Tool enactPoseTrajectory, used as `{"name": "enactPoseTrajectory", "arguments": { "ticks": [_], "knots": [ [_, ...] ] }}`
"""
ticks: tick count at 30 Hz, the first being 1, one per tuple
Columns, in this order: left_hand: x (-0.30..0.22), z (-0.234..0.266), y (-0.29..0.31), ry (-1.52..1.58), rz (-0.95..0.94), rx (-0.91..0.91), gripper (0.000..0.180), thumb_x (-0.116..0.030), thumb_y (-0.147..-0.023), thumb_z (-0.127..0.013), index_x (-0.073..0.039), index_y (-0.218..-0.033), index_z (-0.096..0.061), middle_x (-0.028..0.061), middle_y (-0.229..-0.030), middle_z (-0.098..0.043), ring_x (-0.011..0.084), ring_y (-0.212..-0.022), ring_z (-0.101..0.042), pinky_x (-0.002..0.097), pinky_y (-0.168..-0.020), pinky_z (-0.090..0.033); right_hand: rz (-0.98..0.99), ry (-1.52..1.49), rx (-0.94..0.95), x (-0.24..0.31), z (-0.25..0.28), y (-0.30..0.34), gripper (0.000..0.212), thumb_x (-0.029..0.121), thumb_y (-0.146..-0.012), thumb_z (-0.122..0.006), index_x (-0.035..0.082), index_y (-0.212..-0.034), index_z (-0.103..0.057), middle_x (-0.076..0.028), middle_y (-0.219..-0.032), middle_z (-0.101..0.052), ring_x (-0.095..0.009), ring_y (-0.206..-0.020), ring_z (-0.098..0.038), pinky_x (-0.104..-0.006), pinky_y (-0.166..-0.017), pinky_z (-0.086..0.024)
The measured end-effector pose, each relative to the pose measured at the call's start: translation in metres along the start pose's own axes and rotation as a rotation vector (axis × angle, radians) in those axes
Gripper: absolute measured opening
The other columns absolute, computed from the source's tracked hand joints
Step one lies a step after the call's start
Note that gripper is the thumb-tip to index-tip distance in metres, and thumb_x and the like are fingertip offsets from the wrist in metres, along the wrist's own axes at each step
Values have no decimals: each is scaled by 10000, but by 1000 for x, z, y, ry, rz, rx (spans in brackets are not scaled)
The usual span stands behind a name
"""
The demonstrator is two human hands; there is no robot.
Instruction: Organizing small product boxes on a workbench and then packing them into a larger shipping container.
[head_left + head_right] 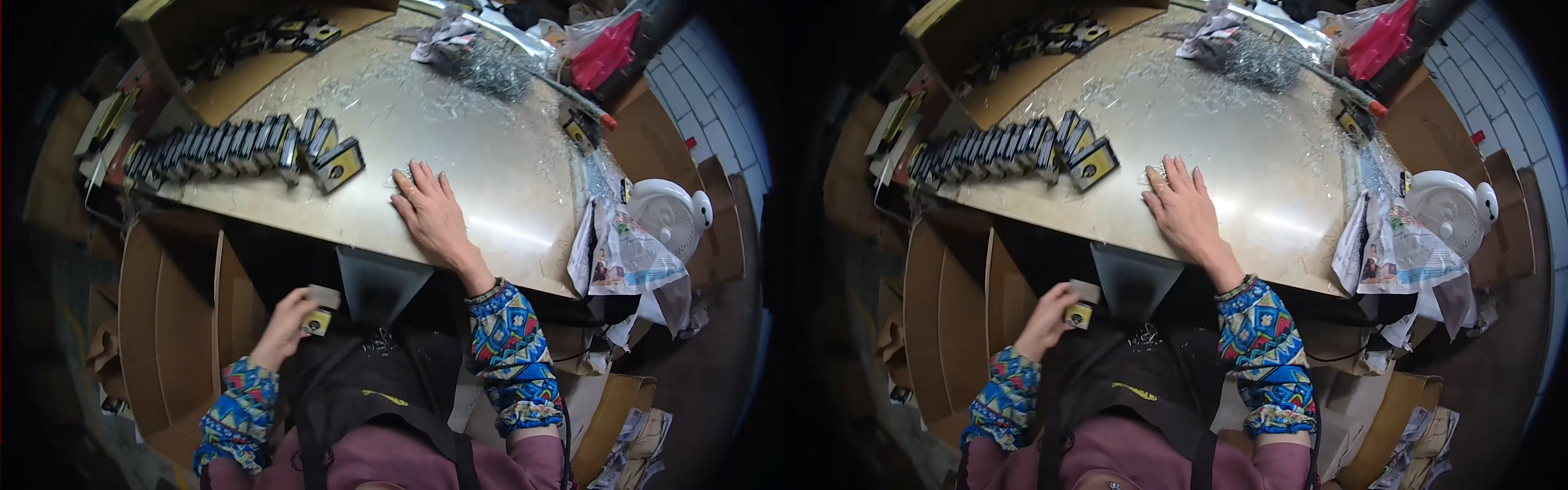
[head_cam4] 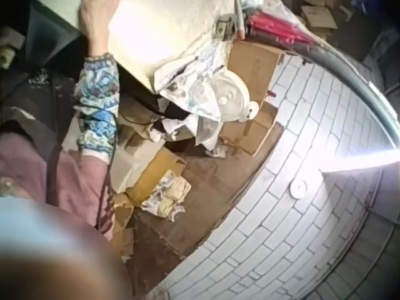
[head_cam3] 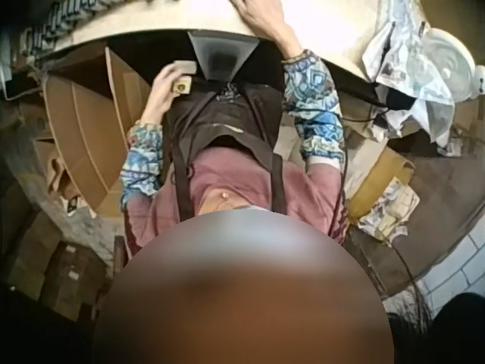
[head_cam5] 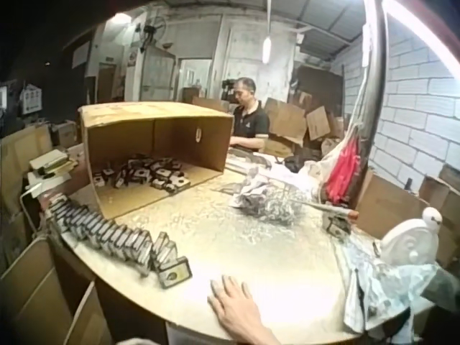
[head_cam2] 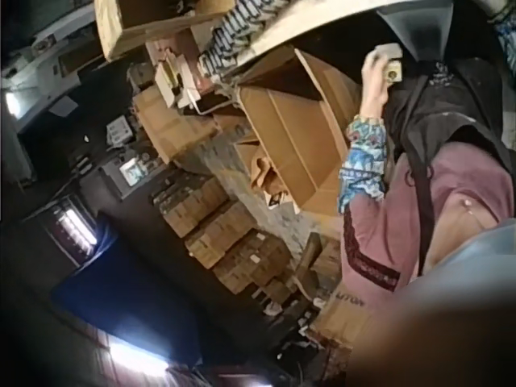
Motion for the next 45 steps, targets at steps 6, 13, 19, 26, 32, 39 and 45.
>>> {"name": "enactPoseTrajectory", "arguments": {
  "ticks": [6,13,19,26,32,39,45],
  "knots": [
    [54,-51,-7,-194,-41,204,225,-57,-876,-677,-45,-1097,-638,18,-948,-658,84,-750,-608,223,-600,-475,-40,72,-91,74,-25,36,490,302,-1008,-526,38,-1417,-474,-285,-1467,-413,-438,-1397,-360,-555,-1139,-284],
    [65,-62,9,308,122,189,275,-35,-872,-639,-62,-1142,-589,14,-1000,-660,83,-850,-615,217,-661,-476,-77,35,129,115,17,76,507,243,-998,-549,-4,-1427,-436,-287,-1425,-462,-447,-1356,-414,-509,-1107,-363],
    [73,-65,11,255,40,231,387,-55,-860,-669,-34,-1226,-544,43,-1062,-645,126,-950,-609,281,-798,-494,-204,-651,-13,96,35,92,333,-76,-886,-563,43,-1172,-684,-177,-1123,-677,-321,-977,-667,-334,-844,-531],
    [81,-73,19,-620,-486,-13,736,-163,-725,-812,-8,-1305,-386,210,-1180,-585,376,-1095,-588,445,-920,-484,118,-93,48,108,-33,127,399,20,-770,-636,12,-1169,-641,-121,-1072,-615,-298,-938,-576,-378,-793,-470],
    [77,-66,23,-892,-676,-99,612,-171,-729,-753,-23,-1254,-476,199,-1130,-601,401,-1005,-601,480,-843,-492,118,-254,162,111,-43,152,394,10,-770,-609,-50,-1159,-612,-146,-1082,-608,-312,-954,-587,-383,-806,-473],
    [77,-31,28,-957,-718,-147,635,-155,-697,-793,-29,-1251,-508,206,-1101,-618,389,-1039,-615,455,-869,-509,67,-607,281,108,-31,151,413,26,-870,-660,4,-1279,-600,-207,-1307,-585,-354,-1156,-585,-395,-948,-500],
    [28,-47,34,-616,-904,-268,801,-82,-717,-817,-40,-1409,-418,175,-1148,-586,292,-1008,-622,361,-882,-508,-240,-796,104,97,6,118,269,20,-908,-666,-6,-1175,-687,-130,-1064,-723,-163,-911,-699,-259,-776,-549]
  ]
}}
Point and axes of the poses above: each hand's wrist, its own y-axis away from the middle knuckle, its own z-axis out of the back of the hand, x = y × z, the point moved 1 cm from there along -y, towards the middle knuckle
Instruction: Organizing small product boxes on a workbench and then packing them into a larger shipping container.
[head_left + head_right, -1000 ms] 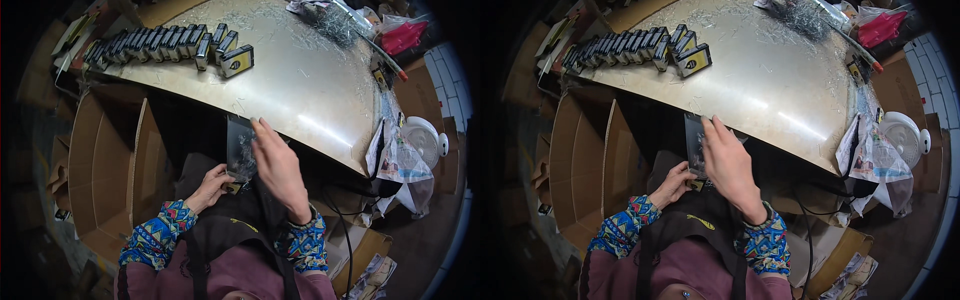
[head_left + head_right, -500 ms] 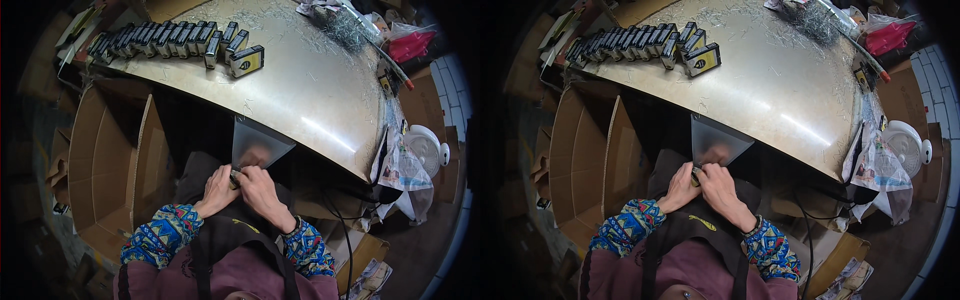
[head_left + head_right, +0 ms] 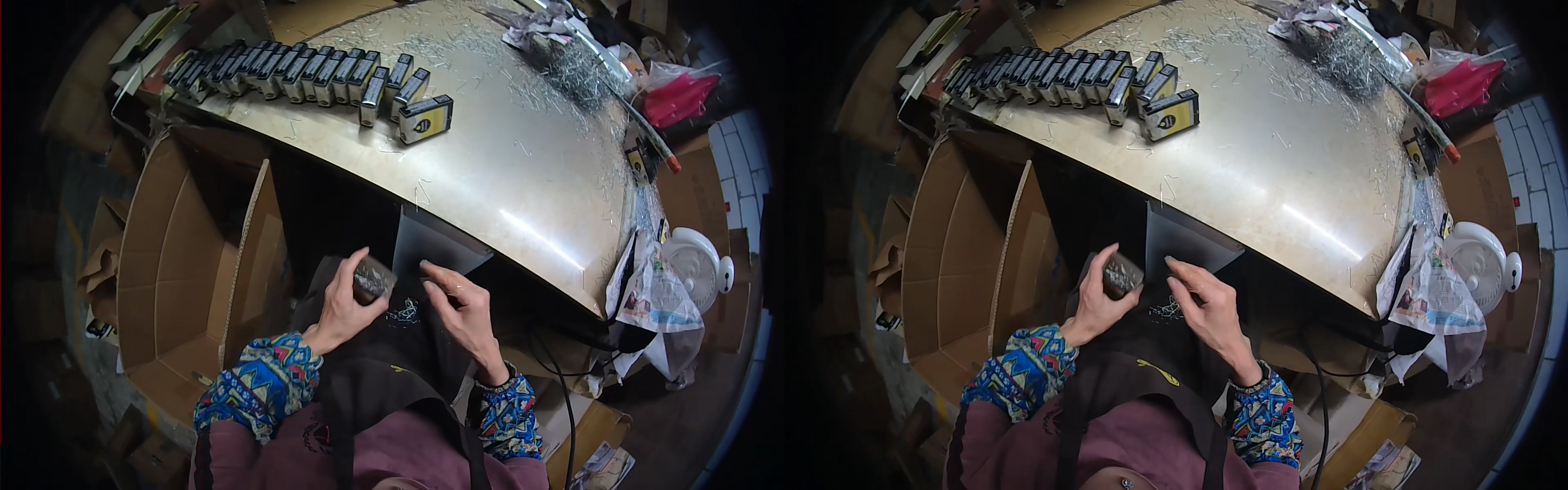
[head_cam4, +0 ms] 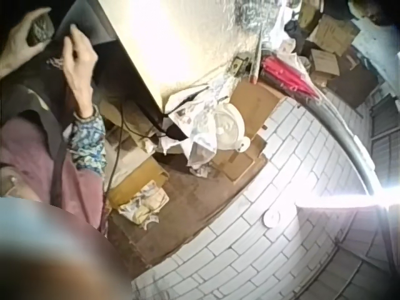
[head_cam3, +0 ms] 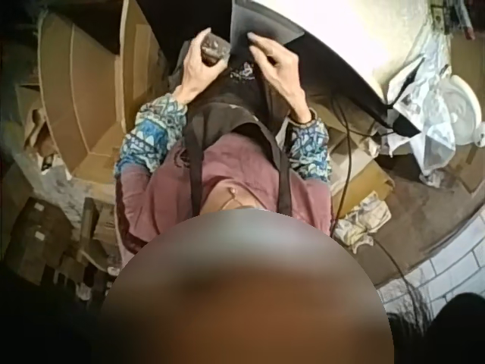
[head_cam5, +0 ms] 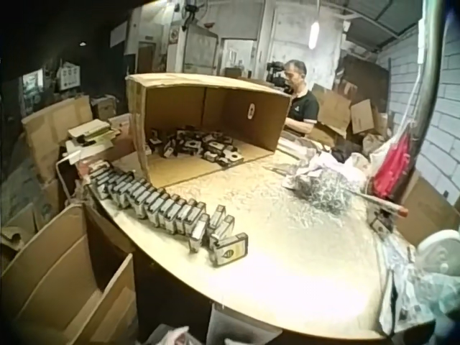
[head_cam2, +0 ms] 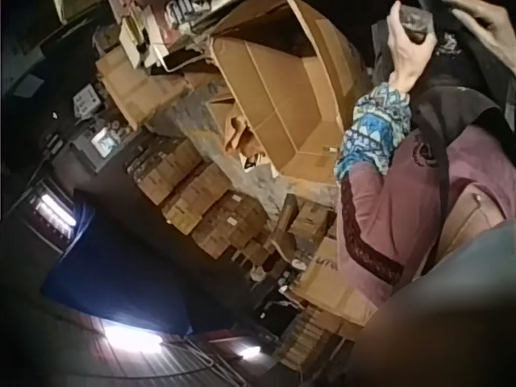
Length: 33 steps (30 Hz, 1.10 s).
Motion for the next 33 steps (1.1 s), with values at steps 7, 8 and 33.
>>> {"name": "enactPoseTrajectory", "arguments": {
  "ticks": [7,8,33],
  "knots": [
    [-24,-10,-32,70,-40,-20,843,-78,-740,-800,-44,-1450,-349,174,-1170,-591,266,-1029,-618,364,-891,-505,214,85,-183,3,6,-4,248,-14,-865,-719,-12,-1113,-712,-108,-989,-733,-120,-820,-684,-232,-711,-539],
    [-24,-10,-32,122,-21,-12,854,-85,-748,-797,-42,-1460,-327,169,-1167,-593,258,-1037,-617,365,-897,-502,233,113,-209,6,1,-5,243,-16,-860,-726,-13,-1103,-715,-107,-979,-733,-121,-815,-684,-233,-703,-538],
    [-50,-21,-43,-105,-160,14,907,-142,-725,-812,-21,-1465,-302,251,-1211,-616,419,-1056,-648,430,-852,-554,247,153,-364,19,-26,-36,480,12,-836,-733,-30,-1292,-589,-172,-1310,-588,-277,-1187,-592,-344,-968,-489]
  ]
}}
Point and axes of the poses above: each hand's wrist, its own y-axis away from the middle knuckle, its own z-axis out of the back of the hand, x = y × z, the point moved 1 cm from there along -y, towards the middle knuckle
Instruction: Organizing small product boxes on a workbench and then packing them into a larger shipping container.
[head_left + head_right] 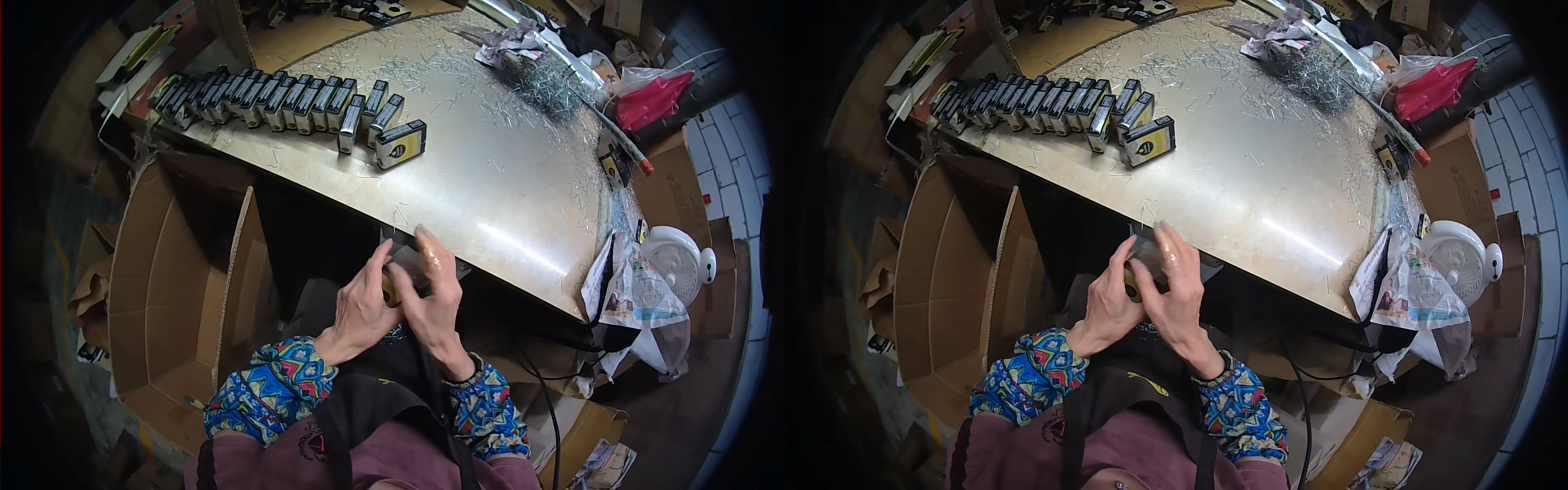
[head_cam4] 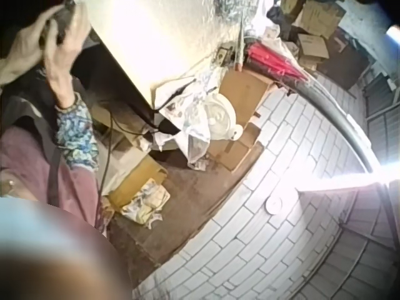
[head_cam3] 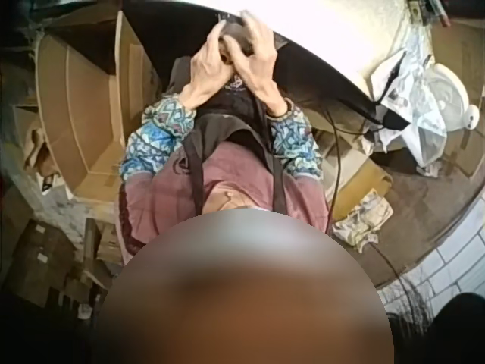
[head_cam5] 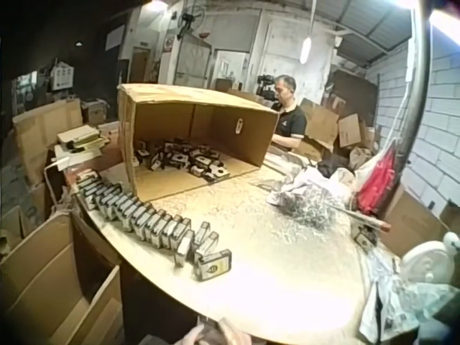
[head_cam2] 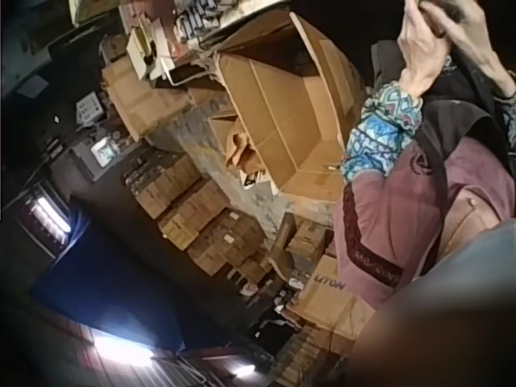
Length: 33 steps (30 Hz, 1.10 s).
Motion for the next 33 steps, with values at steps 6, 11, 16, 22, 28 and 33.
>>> {"name": "enactPoseTrajectory", "arguments": {
  "ticks": [6,11,16,22,28,33],
  "knots": [
    [4,6,-4,70,28,-38,858,-155,-733,-811,-38,-1413,-301,227,-1206,-603,418,-990,-662,447,-796,-561,68,46,-55,-6,20,13,221,-36,-843,-706,-16,-1063,-716,-192,-1260,-633,-247,-1080,-645,-311,-896,-517],
    [0,3,-6,-17,-108,47,697,-140,-726,-810,-60,-1270,-381,222,-1085,-622,419,-955,-662,462,-751,-559,-71,-136,78,-12,12,27,281,-40,-842,-712,-26,-1122,-700,-185,-1184,-684,-231,-1029,-674,-293,-880,-526],
    [-13,10,-10,-54,-9,-19,628,-143,-711,-796,-20,-1215,-442,189,-1040,-603,385,-921,-647,439,-730,-543,-344,-480,97,-9,12,26,256,-21,-895,-682,-50,-1149,-695,-168,-1186,-694,-153,-1031,-655,-262,-874,-536],
    [-9,3,-7,-82,-12,69,606,-115,-756,-769,-6,-1236,-416,223,-1044,-590,420,-941,-632,454,-740,-531,-470,-454,-13,-7,10,27,224,-5,-890,-703,-40,-1110,-718,-132,-1101,-730,-105,-900,-674,-235,-794,-556],
    [-6,3,-9,-99,-32,37,555,-105,-745,-769,13,-1176,-440,198,-1017,-551,400,-888,-612,442,-712,-523,-279,-266,-9,-2,7,24,195,-7,-884,-705,-56,-1073,-719,-156,-1036,-738,-134,-862,-697,-247,-747,-561],
    [-11,1,-15,13,106,123,430,-124,-811,-708,-5,-1124,-440,224,-985,-576,449,-871,-610,488,-691,-507,372,189,-10,-13,10,22,243,-74,-828,-677,-53,-1070,-674,-242,-1034,-703,-327,-822,-718,-321,-705,-583]
  ]
}}
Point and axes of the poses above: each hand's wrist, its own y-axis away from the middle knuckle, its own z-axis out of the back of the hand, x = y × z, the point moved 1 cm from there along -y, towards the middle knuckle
